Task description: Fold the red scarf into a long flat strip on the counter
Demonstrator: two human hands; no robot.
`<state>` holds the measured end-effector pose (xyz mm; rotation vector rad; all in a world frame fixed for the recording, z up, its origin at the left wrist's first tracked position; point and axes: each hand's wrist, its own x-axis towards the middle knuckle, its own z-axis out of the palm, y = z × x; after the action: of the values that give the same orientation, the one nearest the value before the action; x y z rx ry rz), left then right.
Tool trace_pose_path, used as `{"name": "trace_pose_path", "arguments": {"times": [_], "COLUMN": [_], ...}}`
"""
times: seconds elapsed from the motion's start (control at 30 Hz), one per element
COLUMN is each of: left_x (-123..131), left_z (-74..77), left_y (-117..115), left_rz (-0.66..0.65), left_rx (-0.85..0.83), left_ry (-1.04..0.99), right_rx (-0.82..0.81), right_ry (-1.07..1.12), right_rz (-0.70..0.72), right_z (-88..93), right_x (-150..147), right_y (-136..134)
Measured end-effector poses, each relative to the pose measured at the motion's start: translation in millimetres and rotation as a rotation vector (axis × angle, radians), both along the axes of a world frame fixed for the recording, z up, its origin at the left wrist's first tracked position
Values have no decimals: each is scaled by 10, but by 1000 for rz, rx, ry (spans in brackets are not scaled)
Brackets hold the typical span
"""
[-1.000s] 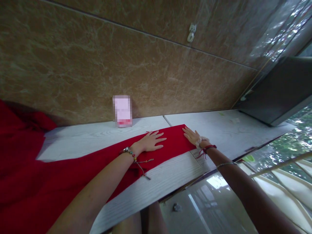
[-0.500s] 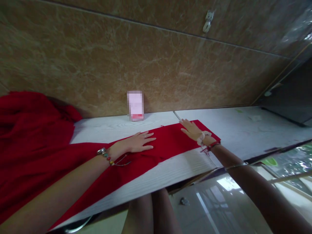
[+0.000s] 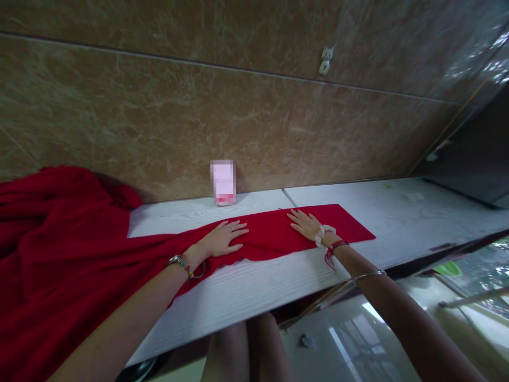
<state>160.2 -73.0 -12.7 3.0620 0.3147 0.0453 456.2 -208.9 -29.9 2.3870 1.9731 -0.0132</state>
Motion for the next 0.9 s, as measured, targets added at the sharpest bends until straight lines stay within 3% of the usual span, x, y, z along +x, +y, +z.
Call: {"name": "trace_pose_path", "arguments": {"times": [0.27, 0.37, 0.5, 0.67, 0.9], "left_x": [380, 310, 32, -222, -413], "left_z": [-9, 15, 85, 210, 390], "left_y": [259, 220, 97, -34, -122], "left_rz": [-110, -78, 73, 179, 148], "left_rx": [51, 84, 134, 162, 96], "left_ry": [-96, -115, -98, -89, -201], "right_rx": [60, 63, 49, 166, 284], "right_ry": [-9, -17, -42, -61, 351], "right_rz": [-30, 3, 26, 65, 505], "right_z": [-91, -80, 5, 161, 343], "right_x": [389, 453, 440, 103, -771], "right_y": [44, 61, 67, 210, 473]}}
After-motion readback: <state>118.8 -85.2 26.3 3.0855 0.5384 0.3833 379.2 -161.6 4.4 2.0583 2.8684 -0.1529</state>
